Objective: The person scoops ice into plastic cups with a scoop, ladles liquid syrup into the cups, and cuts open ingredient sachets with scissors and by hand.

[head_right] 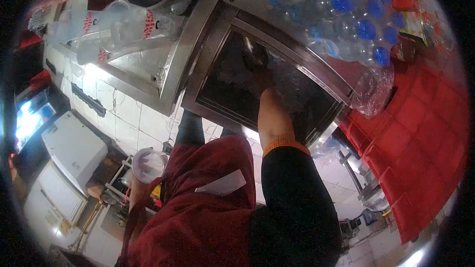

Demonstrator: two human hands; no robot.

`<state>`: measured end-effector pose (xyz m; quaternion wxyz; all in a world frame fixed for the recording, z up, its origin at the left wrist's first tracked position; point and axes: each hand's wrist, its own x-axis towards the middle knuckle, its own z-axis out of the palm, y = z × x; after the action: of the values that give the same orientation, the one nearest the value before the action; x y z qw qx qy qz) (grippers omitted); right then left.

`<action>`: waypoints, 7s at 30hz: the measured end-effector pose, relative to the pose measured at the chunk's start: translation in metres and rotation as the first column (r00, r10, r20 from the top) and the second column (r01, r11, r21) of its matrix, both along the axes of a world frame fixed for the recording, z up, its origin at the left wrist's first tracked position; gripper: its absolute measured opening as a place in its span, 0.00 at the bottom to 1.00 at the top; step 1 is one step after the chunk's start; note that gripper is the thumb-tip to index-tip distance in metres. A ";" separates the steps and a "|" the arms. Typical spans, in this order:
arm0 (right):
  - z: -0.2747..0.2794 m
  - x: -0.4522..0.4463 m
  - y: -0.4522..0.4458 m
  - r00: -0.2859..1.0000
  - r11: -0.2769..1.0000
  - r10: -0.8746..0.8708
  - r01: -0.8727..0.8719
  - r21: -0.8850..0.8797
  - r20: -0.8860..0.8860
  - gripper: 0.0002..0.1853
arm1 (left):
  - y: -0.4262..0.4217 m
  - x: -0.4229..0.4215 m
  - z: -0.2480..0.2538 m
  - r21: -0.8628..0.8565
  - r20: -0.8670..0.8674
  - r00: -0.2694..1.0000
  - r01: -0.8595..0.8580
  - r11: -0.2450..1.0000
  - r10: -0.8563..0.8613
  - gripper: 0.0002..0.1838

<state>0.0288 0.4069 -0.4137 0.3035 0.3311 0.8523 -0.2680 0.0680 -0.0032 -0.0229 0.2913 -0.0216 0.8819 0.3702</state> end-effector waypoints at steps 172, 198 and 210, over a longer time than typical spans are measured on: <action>0.176 0.129 0.094 0.980 0.756 -0.186 0.097 -0.648 -0.070 0.13 | 0.096 -0.049 0.027 0.176 -0.417 0.799 0.538 0.824 -0.433 0.42; 0.429 0.128 0.122 0.989 0.865 0.072 0.005 -0.501 0.132 0.05 | 0.210 -0.085 -0.040 0.171 -0.633 0.607 0.715 0.677 -0.481 0.43; 0.447 0.111 0.113 0.959 0.925 0.282 -0.270 -0.266 0.007 0.13 | 0.219 -0.103 -0.076 0.309 -0.621 0.664 0.695 0.649 -0.415 0.45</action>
<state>0.1395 0.5204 0.0330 0.3984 0.1708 0.8403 -0.3255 -0.0351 0.2158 -0.0993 0.1505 0.4367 0.7493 0.4746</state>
